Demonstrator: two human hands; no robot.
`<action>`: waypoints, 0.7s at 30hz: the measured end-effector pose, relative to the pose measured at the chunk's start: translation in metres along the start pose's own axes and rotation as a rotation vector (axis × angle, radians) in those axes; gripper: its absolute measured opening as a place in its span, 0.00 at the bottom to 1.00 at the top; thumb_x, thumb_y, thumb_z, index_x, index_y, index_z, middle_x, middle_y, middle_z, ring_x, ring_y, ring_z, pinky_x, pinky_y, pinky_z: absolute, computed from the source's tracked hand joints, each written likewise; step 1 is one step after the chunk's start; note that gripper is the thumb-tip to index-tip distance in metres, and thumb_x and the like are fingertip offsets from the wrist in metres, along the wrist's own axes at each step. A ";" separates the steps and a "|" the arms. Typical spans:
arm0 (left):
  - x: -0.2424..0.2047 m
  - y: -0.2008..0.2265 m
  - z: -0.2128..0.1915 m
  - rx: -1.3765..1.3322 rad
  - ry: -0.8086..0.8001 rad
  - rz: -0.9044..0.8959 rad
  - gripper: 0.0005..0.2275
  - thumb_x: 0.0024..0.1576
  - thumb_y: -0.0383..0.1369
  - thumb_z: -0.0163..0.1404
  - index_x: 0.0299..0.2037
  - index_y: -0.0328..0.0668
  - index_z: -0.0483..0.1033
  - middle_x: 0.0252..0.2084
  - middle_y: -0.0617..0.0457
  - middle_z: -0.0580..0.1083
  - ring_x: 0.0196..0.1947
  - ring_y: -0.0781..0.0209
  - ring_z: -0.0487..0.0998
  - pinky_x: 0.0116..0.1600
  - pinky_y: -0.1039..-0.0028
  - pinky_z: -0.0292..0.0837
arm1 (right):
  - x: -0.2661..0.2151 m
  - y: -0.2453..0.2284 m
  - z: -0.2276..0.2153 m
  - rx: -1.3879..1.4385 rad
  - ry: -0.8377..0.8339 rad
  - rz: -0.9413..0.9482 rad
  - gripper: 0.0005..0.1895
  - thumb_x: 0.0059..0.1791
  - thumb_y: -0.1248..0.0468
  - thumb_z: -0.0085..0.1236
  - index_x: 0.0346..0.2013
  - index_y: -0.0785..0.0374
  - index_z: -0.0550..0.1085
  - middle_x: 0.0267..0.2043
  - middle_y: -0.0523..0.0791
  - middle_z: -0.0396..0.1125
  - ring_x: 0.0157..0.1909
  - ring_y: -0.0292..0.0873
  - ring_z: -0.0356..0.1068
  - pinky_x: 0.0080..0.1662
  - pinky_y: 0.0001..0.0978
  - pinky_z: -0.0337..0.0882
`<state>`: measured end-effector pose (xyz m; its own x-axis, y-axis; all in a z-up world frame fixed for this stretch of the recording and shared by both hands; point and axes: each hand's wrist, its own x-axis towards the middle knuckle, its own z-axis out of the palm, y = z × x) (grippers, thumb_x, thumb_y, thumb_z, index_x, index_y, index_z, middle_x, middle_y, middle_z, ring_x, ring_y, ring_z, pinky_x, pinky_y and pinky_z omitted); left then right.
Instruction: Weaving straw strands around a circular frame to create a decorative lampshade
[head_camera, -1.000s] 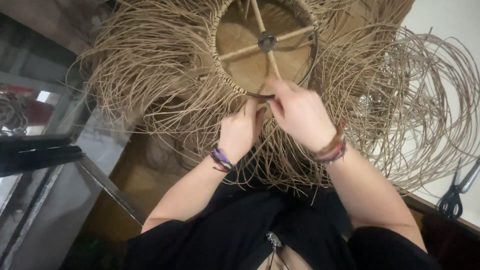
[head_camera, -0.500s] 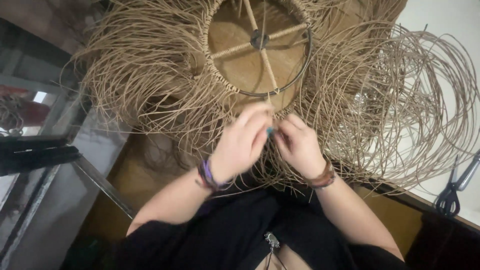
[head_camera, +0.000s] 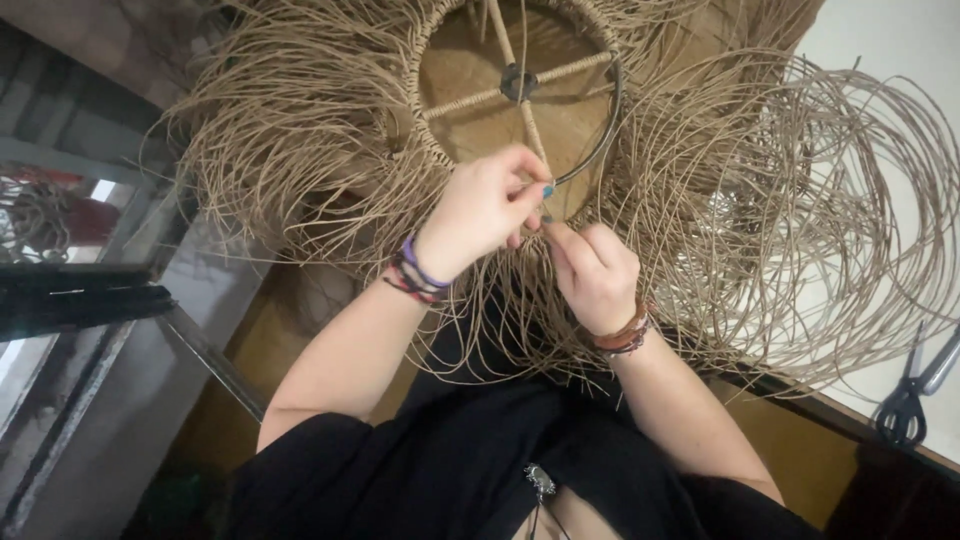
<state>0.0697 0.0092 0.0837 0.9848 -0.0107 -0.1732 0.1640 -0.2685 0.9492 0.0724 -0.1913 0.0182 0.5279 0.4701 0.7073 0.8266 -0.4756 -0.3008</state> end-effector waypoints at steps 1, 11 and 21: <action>-0.006 -0.004 -0.005 0.001 0.004 0.000 0.07 0.59 0.32 0.49 0.46 0.46 0.74 0.21 0.53 0.80 0.11 0.68 0.77 0.12 0.84 0.70 | 0.003 0.001 -0.002 0.003 0.001 -0.003 0.06 0.51 0.67 0.61 0.42 0.58 0.82 0.27 0.39 0.63 0.25 0.42 0.68 0.28 0.33 0.73; -0.077 0.010 -0.060 -1.034 0.139 0.349 0.33 0.64 0.51 0.38 0.75 0.39 0.52 0.63 0.35 0.69 0.40 0.51 0.79 0.44 0.68 0.82 | 0.010 0.014 -0.007 0.376 -0.418 0.035 0.08 0.53 0.73 0.55 0.46 0.67 0.77 0.34 0.46 0.66 0.32 0.42 0.68 0.33 0.32 0.72; -0.049 -0.043 0.043 0.461 0.398 0.690 0.18 0.63 0.31 0.49 0.63 0.39 0.70 0.63 0.42 0.72 0.62 0.48 0.74 0.65 0.63 0.73 | -0.002 -0.004 -0.005 0.691 -0.183 0.474 0.07 0.55 0.67 0.53 0.41 0.65 0.79 0.31 0.52 0.73 0.35 0.52 0.74 0.40 0.45 0.72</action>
<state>0.0120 -0.0198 0.0402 0.8166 -0.0016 0.5772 -0.4219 -0.6841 0.5950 0.0672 -0.1939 0.0207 0.8218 0.4769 0.3117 0.4123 -0.1202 -0.9031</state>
